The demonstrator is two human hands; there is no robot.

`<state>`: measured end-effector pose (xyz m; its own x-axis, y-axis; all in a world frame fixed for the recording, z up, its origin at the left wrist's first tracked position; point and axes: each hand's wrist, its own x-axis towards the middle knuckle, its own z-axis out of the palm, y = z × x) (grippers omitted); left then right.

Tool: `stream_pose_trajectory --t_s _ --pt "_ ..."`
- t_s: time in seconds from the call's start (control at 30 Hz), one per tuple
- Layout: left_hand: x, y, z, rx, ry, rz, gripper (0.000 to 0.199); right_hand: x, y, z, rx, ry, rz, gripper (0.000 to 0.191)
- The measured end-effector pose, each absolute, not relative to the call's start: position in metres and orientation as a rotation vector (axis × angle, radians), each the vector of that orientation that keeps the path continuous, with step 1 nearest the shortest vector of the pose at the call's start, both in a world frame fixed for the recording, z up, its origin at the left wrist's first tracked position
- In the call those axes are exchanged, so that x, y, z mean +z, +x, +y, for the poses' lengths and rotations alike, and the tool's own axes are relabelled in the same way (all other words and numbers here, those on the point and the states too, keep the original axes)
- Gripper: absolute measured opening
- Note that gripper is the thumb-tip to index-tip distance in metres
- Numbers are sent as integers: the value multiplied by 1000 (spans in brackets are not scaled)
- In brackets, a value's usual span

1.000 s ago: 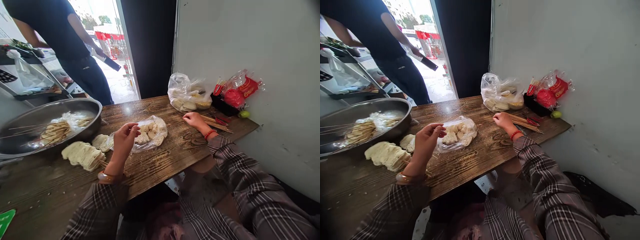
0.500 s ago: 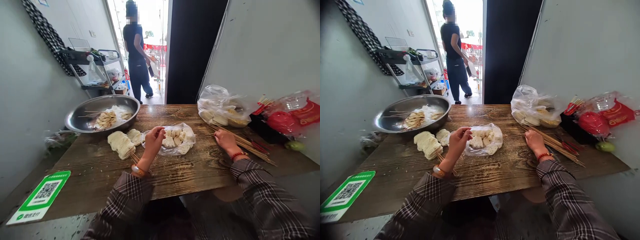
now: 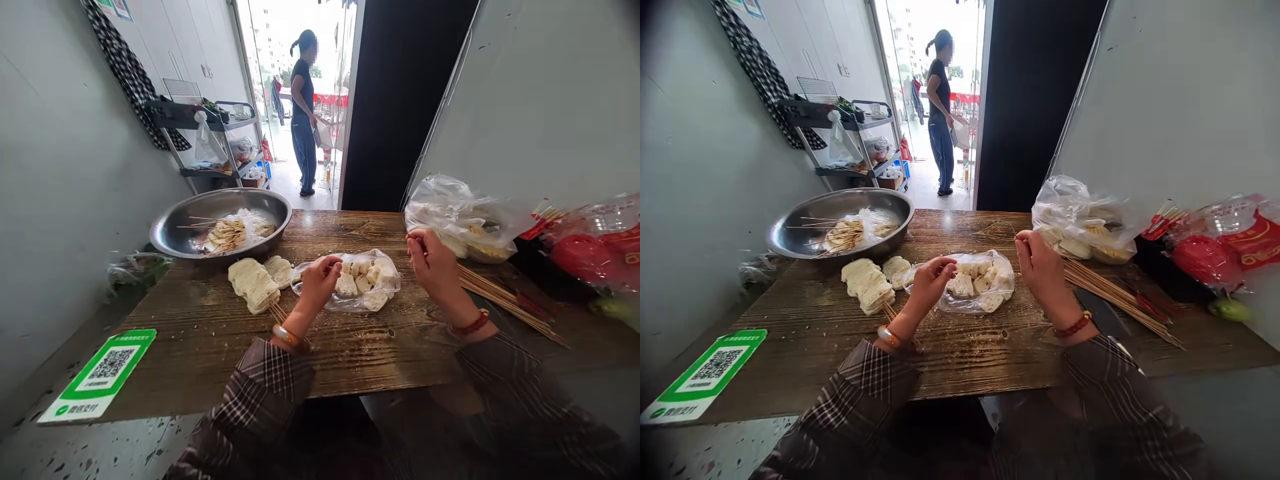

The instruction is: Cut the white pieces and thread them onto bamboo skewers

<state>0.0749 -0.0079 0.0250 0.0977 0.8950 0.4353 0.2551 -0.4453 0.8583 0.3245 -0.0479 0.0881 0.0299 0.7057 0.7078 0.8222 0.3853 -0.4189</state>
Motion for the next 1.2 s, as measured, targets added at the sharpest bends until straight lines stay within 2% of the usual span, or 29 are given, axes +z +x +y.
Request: stream_pose_trajectory --t_s 0.13,0.23,0.37,0.57,0.67,0.9,1.2 --pt "23 77 -7 1320 1964 1129 19 79 287 -61 401 -1208 -1601 25" --pt "21 77 -4 1307 2093 1137 20 59 267 -57 616 -1160 -1687 26" --pt "15 76 1 1249 2203 1252 21 31 269 -38 578 -1253 -1818 28" --pt "12 82 -5 1004 2417 1344 40 8 302 -25 295 -1395 -1839 34" --pt "14 85 -10 881 2466 1425 33 9 304 -29 283 -1359 -1848 34" --pt "15 81 -14 671 2511 1583 19 21 295 -35 499 -1297 -1745 30" --pt "20 87 -16 917 2335 1276 17 30 294 -38 677 -1202 -1667 28"
